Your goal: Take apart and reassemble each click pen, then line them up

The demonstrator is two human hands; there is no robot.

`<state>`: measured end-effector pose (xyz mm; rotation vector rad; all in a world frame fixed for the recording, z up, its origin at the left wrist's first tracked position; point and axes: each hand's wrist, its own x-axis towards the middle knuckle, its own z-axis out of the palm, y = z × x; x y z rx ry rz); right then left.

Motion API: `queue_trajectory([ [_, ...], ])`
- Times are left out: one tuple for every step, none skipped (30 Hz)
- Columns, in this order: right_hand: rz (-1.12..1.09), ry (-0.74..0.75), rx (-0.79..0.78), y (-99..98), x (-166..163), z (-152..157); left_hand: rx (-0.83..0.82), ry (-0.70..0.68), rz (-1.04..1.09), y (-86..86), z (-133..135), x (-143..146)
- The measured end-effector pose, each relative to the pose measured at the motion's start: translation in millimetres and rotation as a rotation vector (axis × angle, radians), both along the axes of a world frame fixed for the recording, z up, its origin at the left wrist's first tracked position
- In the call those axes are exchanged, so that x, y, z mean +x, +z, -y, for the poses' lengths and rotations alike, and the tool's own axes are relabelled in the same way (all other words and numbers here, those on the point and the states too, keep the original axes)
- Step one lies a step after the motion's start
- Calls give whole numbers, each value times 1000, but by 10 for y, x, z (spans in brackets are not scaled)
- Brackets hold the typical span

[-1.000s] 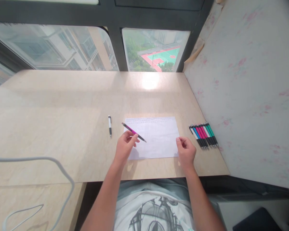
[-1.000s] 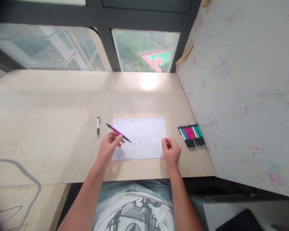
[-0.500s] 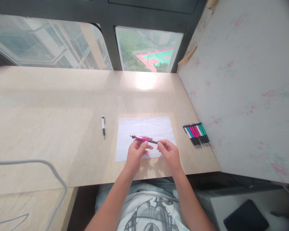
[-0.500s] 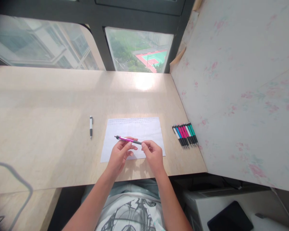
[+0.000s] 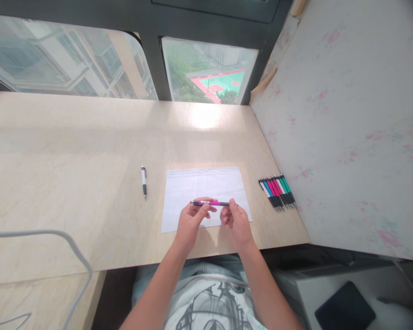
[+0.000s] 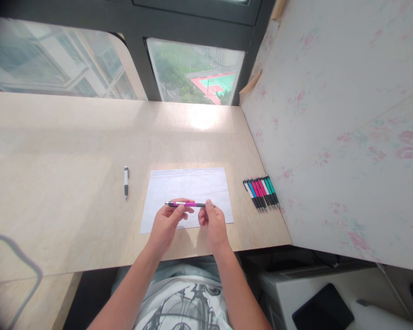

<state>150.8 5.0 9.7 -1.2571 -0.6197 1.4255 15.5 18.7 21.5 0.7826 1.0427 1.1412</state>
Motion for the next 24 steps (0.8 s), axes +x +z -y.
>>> queue_trajectory([
  [-22,-7,-19,2,-19,-1,15,-13,-26,7,3,-1],
  [-46,-17,-34,6,-37,-2,31,-26,-49,14,6,-5],
  [-72,-29,-46,11,-54,-4,46,-40,-70,22,8,-10],
  [-100,-39,-59,16,-69,-6,62,-57,-88,30,11,-16],
  [-131,-43,-72,19,-83,-7,80,-78,-103,38,14,-22],
  [-162,-46,-88,20,-93,-7,101,-99,-118,46,18,-29],
  [-193,-45,-105,18,-100,-5,124,-119,-131,54,22,-35],
  [-222,-43,-124,14,-102,-2,150,-135,-145,63,27,-41],
  [-248,-40,-142,7,-99,1,181,-149,-165,71,31,-48],
  [-274,-33,-157,-1,-92,5,217,-161,-193,80,35,-55],
  [-295,-21,-166,-8,-84,8,254,-171,-224,89,38,-62],
  [-310,-7,-168,-13,-74,11,291,-178,-255,98,40,-68],
  [-318,6,-164,-16,-66,14,323,-184,-282,107,42,-74],
  [-320,14,-154,-14,-61,17,348,-188,-300,116,43,-77],
  [-315,16,-141,-9,-61,19,361,-188,-310,123,45,-79],
  [-303,12,-126,-1,-64,20,361,-180,-308,128,46,-77],
  [-287,3,-111,8,-72,22,348,-168,-297,130,48,-73],
  [-269,-6,-97,19,-82,22,323,-153,-279,128,51,-65],
  [-249,-16,-83,29,-94,23,290,-135,-253,121,54,-55],
  [-227,-25,-70,38,-105,23,257,-114,-225,109,59,-42],
  [-200,-33,-58,46,-116,22,226,-92,-196,93,64,-27],
  [-165,-41,-47,53,-124,22,199,-72,-167,72,70,-8],
  [-122,-50,-36,58,-130,22,174,-51,-134,49,77,14],
  [-70,-61,-24,62,-133,22,146,-29,-94,25,84,38],
])
